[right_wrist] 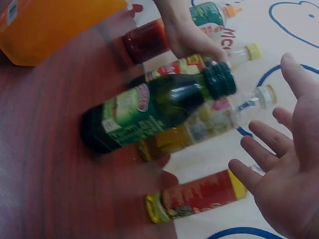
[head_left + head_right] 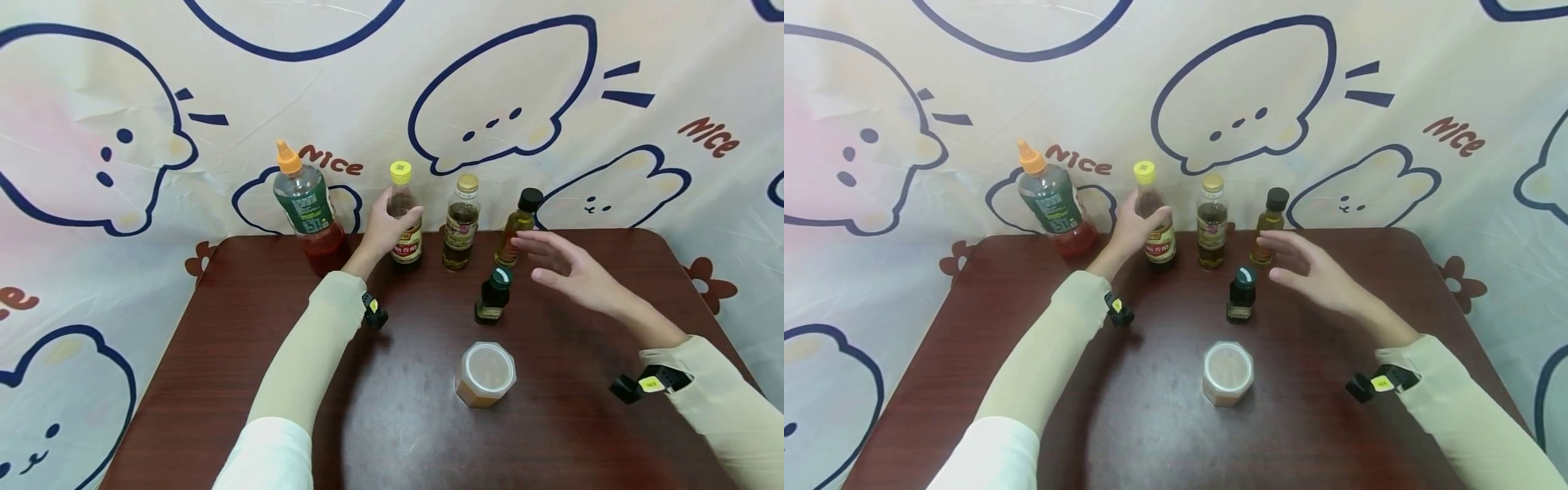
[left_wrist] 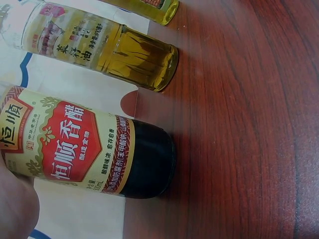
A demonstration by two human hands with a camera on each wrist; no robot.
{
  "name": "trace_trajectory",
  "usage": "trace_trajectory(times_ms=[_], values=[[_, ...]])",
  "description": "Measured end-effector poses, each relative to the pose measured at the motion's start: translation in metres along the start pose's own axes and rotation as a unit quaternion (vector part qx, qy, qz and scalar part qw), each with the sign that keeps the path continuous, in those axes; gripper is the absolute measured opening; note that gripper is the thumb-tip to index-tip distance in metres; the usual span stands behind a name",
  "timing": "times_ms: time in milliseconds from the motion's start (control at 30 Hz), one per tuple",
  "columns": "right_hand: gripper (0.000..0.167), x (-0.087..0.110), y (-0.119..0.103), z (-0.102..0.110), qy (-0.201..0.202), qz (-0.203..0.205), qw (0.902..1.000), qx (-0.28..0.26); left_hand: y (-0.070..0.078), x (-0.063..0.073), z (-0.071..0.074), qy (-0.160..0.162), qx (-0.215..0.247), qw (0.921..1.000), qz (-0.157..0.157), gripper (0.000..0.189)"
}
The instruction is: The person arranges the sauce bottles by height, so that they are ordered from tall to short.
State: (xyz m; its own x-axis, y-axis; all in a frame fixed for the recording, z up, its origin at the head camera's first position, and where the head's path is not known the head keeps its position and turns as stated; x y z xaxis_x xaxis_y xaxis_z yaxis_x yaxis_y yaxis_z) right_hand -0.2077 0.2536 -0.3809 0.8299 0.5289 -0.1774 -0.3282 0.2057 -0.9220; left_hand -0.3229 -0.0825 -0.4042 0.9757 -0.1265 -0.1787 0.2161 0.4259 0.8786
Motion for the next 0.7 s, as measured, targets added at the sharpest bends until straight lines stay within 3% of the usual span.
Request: trace_trajectory(times_ms=[267,700], values=[[0.06,-0.007,0.018,-0.018,-0.044,0.011,0.9976,-0.052,0.0,0.0,-0.001,0.005,0.0,1.0,-0.004,0.048],[0.061,-0.022,0.039,-0.041,-0.063,0.001,0.9964,-0.056,-0.001,0.001,-0.001,0.005,0.0,0.9999,-0.009,0.05]])
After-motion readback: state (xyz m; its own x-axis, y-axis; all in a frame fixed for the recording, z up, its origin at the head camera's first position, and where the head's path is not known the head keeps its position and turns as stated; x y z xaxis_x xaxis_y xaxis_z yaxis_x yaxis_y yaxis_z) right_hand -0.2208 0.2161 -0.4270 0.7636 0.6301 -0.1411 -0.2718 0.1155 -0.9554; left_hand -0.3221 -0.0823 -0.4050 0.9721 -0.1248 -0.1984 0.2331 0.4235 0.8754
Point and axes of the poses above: each hand's wrist, its own x-axis away from the middle knuckle, its own z-axis out of the back of the hand, y = z × x, the point moved 2 cm from there along -x, towards the middle knuckle, and after that the axes turned 10 degrees about -x, right-handed, at the moved point
